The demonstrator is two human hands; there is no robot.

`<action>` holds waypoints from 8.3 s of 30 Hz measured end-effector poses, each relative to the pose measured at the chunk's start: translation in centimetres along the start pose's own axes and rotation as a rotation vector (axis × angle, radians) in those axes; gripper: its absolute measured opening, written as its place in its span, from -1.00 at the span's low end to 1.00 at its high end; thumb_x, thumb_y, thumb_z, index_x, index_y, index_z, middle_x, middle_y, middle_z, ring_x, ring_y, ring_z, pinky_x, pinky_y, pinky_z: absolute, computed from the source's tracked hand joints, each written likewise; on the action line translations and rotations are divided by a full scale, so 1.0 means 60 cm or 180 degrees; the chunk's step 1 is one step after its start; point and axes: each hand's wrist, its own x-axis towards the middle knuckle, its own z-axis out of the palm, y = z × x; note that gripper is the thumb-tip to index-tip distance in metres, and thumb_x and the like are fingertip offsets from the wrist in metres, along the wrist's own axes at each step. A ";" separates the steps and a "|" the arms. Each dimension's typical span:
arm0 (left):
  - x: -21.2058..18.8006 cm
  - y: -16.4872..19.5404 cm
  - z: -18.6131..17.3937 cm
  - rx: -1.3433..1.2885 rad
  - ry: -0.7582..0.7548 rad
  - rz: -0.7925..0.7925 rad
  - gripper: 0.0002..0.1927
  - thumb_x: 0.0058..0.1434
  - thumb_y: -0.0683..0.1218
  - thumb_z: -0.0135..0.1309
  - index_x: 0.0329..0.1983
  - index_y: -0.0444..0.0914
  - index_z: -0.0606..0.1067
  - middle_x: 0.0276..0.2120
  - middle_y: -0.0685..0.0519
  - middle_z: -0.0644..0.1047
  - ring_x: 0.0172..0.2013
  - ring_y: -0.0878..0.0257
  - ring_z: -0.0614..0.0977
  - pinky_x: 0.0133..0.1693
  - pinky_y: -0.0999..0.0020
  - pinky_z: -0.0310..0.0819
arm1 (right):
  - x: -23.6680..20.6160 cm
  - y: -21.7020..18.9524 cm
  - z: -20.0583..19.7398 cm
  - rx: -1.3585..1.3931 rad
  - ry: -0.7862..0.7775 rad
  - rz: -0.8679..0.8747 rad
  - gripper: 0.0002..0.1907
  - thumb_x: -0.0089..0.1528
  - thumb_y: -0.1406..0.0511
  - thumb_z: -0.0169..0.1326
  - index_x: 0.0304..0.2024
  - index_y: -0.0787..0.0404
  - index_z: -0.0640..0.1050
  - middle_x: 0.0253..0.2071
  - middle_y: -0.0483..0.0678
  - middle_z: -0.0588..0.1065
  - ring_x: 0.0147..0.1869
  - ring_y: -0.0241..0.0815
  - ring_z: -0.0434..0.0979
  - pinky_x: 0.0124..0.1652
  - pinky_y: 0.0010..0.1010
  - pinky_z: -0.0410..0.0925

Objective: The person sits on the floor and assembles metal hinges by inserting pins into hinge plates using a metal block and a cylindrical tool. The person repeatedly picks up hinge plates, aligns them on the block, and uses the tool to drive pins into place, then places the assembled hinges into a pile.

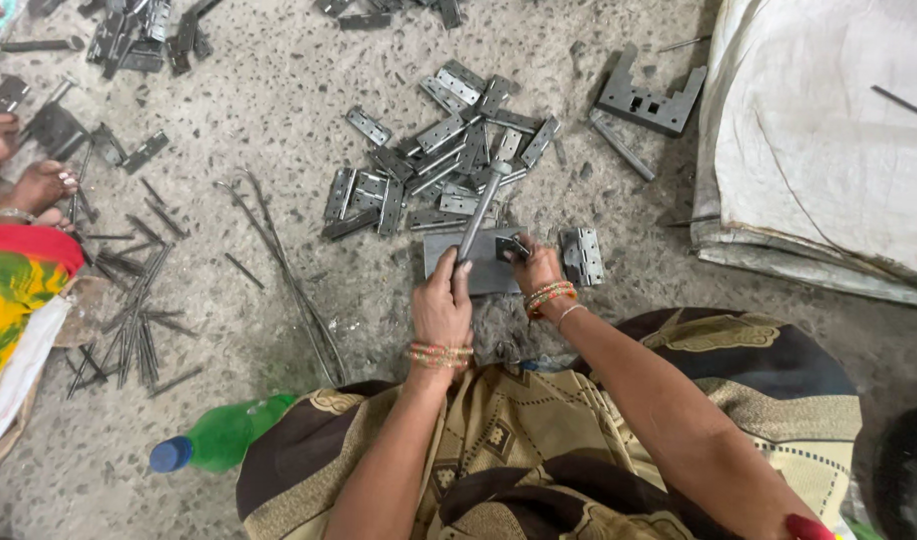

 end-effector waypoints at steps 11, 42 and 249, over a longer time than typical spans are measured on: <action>0.008 -0.008 0.032 0.0790 -0.1162 -0.0464 -0.64 0.36 0.12 0.00 0.14 -0.05 0.55 -0.41 -0.18 0.64 -0.40 -0.17 0.68 -0.35 -0.01 0.52 | -0.003 -0.025 -0.014 -0.0681 -0.0073 -0.0096 -0.60 0.20 0.34 0.21 0.12 0.16 0.60 -0.30 0.21 0.59 -0.26 0.13 0.65 -0.30 -0.13 0.46; 0.009 -0.145 0.030 0.0439 0.0561 -0.2209 -0.51 0.18 -0.06 0.24 0.12 -0.37 0.46 0.02 -0.41 0.46 -0.01 -0.33 0.55 0.02 -0.10 0.44 | 0.020 0.082 -0.219 -0.0250 0.0499 0.1342 -0.59 0.28 0.31 0.09 0.19 -0.02 0.59 -0.14 0.09 0.64 -0.21 -0.10 0.65 -0.19 -0.27 0.47; 0.011 -0.209 0.002 0.0668 0.1776 -0.2907 -0.60 0.04 -0.16 0.28 -0.04 -0.29 0.50 -0.21 -0.21 0.63 -0.21 -0.07 0.69 -0.15 0.11 0.59 | 0.035 0.047 -0.035 0.2018 -0.0708 0.0451 -0.84 0.24 0.38 0.25 -0.12 0.24 0.65 -0.28 -0.14 0.64 -0.29 -0.42 0.52 -0.30 -0.46 0.41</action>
